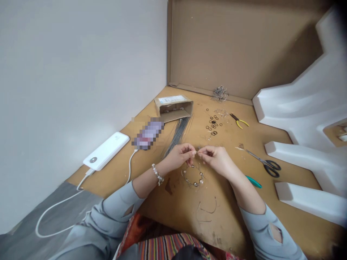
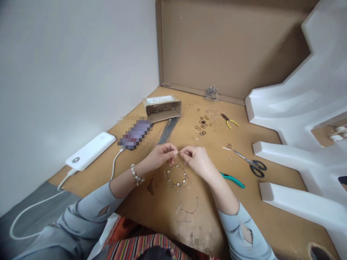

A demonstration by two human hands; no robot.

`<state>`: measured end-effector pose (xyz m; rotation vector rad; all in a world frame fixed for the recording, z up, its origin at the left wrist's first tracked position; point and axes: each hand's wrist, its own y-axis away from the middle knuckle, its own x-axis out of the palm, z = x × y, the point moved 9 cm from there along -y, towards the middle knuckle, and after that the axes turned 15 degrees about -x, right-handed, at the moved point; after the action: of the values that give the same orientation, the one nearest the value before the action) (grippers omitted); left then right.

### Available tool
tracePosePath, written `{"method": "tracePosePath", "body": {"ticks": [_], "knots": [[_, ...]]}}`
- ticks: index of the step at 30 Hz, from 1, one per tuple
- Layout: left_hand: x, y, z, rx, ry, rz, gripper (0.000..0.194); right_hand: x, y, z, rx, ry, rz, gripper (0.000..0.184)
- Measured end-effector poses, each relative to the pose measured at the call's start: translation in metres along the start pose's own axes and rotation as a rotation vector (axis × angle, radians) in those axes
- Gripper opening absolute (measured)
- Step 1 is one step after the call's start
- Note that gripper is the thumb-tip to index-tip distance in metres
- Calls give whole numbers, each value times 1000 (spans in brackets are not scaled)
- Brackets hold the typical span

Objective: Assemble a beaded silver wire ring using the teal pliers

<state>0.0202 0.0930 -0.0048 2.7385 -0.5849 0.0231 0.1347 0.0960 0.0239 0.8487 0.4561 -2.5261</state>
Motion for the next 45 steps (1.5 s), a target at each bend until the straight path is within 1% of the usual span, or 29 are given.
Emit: {"method": "tracePosePath", "body": {"ticks": [4,7,11,12,14,18,21,23,26,30,31,32,35,38,41,43,45], "knots": [[-1,-3,3,-14,21,10,26,-12,1,-2,28,54,18,21],[2,-3,5,-29,-14,24,26,-21,3,4,-9,113,15,21],[10,-1,11,-95,-68,60,28,-11,2,14,-85,162,107,17],[13,0,12,-104,-64,78,29,-8,2,17,-100,162,108,16],[15,2,11,-106,-48,102,29,-7,0,23,-133,169,70,15],[13,4,6,-49,-77,102,29,-10,3,28,-164,176,0,14],[13,5,2,55,-162,52,27,-14,13,26,-136,182,-2,14],[18,5,2,111,-204,65,26,-14,19,25,-124,195,14,14],[26,6,8,108,-338,73,23,-12,20,28,-117,223,35,13],[30,13,5,150,-596,32,26,-5,12,35,-107,259,98,12],[31,13,8,122,-618,48,27,-3,11,37,-113,266,119,12],[31,13,12,64,-600,85,27,-2,11,39,-120,273,135,12],[34,12,27,-151,-373,254,26,-6,17,38,-131,285,135,12],[43,14,33,-262,-184,390,28,-12,28,31,-127,268,112,13],[52,17,39,-313,-153,459,33,-8,33,31,-151,235,147,13],[56,19,43,-330,-178,476,34,-1,30,38,-190,230,186,13],[57,20,45,-330,-210,484,34,0,28,45,-207,246,207,14]]}}
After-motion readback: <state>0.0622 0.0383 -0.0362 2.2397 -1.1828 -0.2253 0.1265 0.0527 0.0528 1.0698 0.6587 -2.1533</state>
